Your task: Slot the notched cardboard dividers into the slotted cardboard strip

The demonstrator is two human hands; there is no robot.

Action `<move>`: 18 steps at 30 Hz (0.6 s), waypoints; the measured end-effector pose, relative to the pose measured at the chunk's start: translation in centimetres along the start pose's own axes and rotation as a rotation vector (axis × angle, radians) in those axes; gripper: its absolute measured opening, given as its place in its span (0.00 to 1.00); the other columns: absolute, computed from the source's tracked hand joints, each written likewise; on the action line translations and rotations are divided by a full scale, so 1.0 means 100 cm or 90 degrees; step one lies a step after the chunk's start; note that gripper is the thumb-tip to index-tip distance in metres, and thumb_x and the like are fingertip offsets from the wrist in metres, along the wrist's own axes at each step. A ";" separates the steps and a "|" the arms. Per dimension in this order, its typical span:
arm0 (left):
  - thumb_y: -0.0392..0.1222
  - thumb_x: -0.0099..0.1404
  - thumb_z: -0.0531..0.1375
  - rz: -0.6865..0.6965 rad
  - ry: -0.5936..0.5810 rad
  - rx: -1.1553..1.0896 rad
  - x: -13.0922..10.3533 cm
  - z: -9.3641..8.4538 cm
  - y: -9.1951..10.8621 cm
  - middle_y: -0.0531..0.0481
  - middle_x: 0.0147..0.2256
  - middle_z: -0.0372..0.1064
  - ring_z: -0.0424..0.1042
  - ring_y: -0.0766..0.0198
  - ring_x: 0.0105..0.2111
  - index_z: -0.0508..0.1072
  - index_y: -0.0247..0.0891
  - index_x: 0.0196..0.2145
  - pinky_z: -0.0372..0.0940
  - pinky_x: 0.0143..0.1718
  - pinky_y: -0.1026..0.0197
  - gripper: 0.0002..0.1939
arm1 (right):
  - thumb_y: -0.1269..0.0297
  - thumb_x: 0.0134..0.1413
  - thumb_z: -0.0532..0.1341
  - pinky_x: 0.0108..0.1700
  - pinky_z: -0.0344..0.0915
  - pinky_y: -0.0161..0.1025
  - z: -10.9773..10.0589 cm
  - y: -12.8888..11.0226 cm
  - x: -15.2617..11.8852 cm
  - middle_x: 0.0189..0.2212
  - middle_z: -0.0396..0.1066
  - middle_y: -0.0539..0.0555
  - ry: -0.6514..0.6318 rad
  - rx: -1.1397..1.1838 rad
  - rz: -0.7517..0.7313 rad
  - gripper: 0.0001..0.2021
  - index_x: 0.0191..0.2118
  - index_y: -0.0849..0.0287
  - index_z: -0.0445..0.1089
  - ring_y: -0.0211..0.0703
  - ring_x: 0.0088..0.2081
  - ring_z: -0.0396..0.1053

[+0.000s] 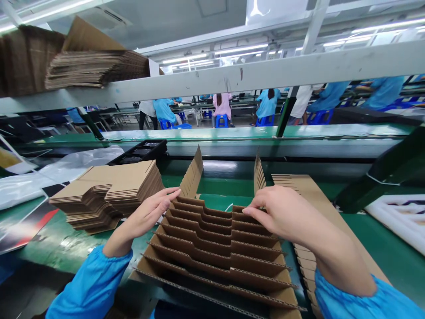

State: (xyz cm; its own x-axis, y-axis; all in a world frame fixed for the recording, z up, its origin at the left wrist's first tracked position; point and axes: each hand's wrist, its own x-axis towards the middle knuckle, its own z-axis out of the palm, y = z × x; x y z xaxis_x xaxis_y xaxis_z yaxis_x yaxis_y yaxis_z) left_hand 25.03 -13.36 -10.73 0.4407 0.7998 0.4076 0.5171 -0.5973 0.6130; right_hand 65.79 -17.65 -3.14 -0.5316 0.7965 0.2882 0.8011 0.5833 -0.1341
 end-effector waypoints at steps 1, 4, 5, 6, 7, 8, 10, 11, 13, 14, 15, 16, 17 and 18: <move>0.57 0.84 0.51 0.006 -0.006 0.002 -0.001 -0.001 0.002 0.44 0.66 0.75 0.75 0.48 0.66 0.78 0.47 0.67 0.71 0.68 0.45 0.25 | 0.48 0.73 0.58 0.37 0.72 0.44 0.000 0.000 0.000 0.33 0.83 0.55 -0.017 -0.009 0.004 0.22 0.34 0.52 0.84 0.51 0.33 0.80; 0.55 0.82 0.57 0.043 0.011 0.042 -0.007 -0.004 0.015 0.44 0.61 0.80 0.80 0.49 0.60 0.82 0.47 0.61 0.76 0.62 0.49 0.21 | 0.48 0.75 0.56 0.39 0.74 0.46 -0.003 -0.001 -0.003 0.36 0.84 0.56 -0.063 -0.016 0.008 0.23 0.37 0.51 0.84 0.53 0.36 0.81; 0.54 0.81 0.60 0.062 0.040 0.062 -0.010 -0.008 0.021 0.44 0.59 0.81 0.82 0.50 0.56 0.84 0.46 0.59 0.77 0.59 0.51 0.19 | 0.48 0.75 0.55 0.39 0.74 0.47 -0.004 -0.002 -0.003 0.37 0.84 0.56 -0.070 -0.009 0.006 0.22 0.38 0.51 0.84 0.53 0.37 0.82; 0.52 0.78 0.63 0.080 0.083 0.083 -0.013 -0.014 0.026 0.44 0.56 0.82 0.83 0.51 0.53 0.84 0.46 0.57 0.78 0.56 0.52 0.17 | 0.48 0.75 0.55 0.39 0.75 0.46 -0.005 -0.003 -0.004 0.37 0.84 0.56 -0.074 -0.002 0.004 0.22 0.39 0.51 0.84 0.53 0.37 0.82; 0.50 0.77 0.66 0.095 0.134 0.103 -0.016 -0.022 0.029 0.45 0.54 0.83 0.84 0.52 0.50 0.84 0.46 0.56 0.78 0.54 0.53 0.15 | 0.48 0.75 0.56 0.39 0.75 0.46 -0.005 -0.004 -0.004 0.37 0.84 0.55 -0.076 0.006 0.001 0.22 0.40 0.51 0.84 0.53 0.37 0.82; 0.48 0.75 0.67 0.105 0.185 0.124 -0.018 -0.035 0.030 0.46 0.51 0.84 0.84 0.54 0.46 0.84 0.46 0.55 0.78 0.52 0.54 0.14 | 0.48 0.75 0.56 0.39 0.75 0.46 -0.006 -0.005 -0.004 0.38 0.85 0.56 -0.076 0.012 0.000 0.21 0.41 0.52 0.84 0.52 0.37 0.82; 0.49 0.75 0.66 0.097 0.249 0.177 -0.018 -0.073 0.021 0.49 0.48 0.84 0.82 0.57 0.43 0.83 0.46 0.55 0.77 0.52 0.54 0.14 | 0.49 0.75 0.56 0.40 0.76 0.45 -0.006 -0.005 -0.004 0.40 0.85 0.56 -0.069 0.016 -0.002 0.21 0.43 0.53 0.84 0.53 0.39 0.83; 0.51 0.75 0.65 0.084 0.248 0.211 -0.015 -0.096 0.010 0.51 0.48 0.84 0.81 0.58 0.43 0.82 0.46 0.56 0.77 0.52 0.53 0.16 | 0.49 0.74 0.57 0.41 0.76 0.45 -0.006 -0.004 -0.004 0.41 0.85 0.56 -0.065 0.013 0.001 0.20 0.45 0.53 0.84 0.53 0.40 0.83; 0.57 0.74 0.61 0.000 0.147 0.266 -0.007 -0.148 -0.021 0.52 0.59 0.79 0.79 0.56 0.53 0.76 0.48 0.66 0.72 0.60 0.47 0.27 | 0.49 0.74 0.57 0.43 0.76 0.46 -0.007 -0.003 -0.005 0.44 0.85 0.57 -0.060 0.003 0.014 0.20 0.49 0.54 0.84 0.54 0.42 0.84; 0.62 0.71 0.62 -0.038 0.073 0.278 -0.001 -0.173 -0.039 0.54 0.62 0.76 0.77 0.52 0.57 0.71 0.49 0.70 0.70 0.61 0.44 0.34 | 0.49 0.73 0.58 0.43 0.76 0.46 -0.007 -0.002 -0.005 0.45 0.85 0.57 -0.058 0.000 0.023 0.20 0.51 0.55 0.83 0.54 0.43 0.84; 0.66 0.66 0.64 -0.082 -0.017 0.283 0.004 -0.195 -0.056 0.53 0.65 0.75 0.76 0.49 0.60 0.68 0.49 0.72 0.70 0.62 0.43 0.42 | 0.48 0.73 0.59 0.43 0.76 0.46 -0.008 -0.002 -0.006 0.46 0.85 0.57 -0.060 -0.001 0.033 0.20 0.53 0.55 0.83 0.54 0.43 0.84; 0.67 0.62 0.67 -0.134 -0.093 0.274 0.010 -0.213 -0.071 0.51 0.66 0.74 0.74 0.46 0.62 0.67 0.47 0.73 0.70 0.61 0.43 0.47 | 0.48 0.73 0.59 0.43 0.76 0.46 -0.008 -0.002 -0.007 0.47 0.85 0.57 -0.064 0.001 0.045 0.21 0.54 0.55 0.82 0.55 0.44 0.83; 0.66 0.57 0.70 -0.178 -0.156 0.259 0.016 -0.226 -0.084 0.49 0.66 0.74 0.75 0.45 0.63 0.67 0.46 0.73 0.71 0.60 0.44 0.51 | 0.48 0.72 0.59 0.43 0.76 0.46 -0.009 -0.003 -0.007 0.47 0.85 0.57 -0.068 0.005 0.057 0.21 0.55 0.55 0.82 0.54 0.44 0.83; 0.64 0.52 0.73 -0.211 -0.204 0.248 0.021 -0.235 -0.092 0.47 0.66 0.75 0.75 0.44 0.62 0.70 0.43 0.72 0.72 0.59 0.46 0.53 | 0.48 0.72 0.60 0.43 0.75 0.45 -0.010 -0.004 -0.008 0.48 0.84 0.57 -0.074 0.008 0.069 0.21 0.56 0.54 0.81 0.55 0.45 0.83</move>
State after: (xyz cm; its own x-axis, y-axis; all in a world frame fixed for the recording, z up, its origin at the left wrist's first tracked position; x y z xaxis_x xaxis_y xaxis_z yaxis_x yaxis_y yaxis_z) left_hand 3.97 -4.78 0.33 0.3777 0.9256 -0.0239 0.8685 -0.3453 0.3556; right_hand 66.15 -18.66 -2.34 -0.4707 0.8677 0.1596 0.8525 0.4939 -0.1712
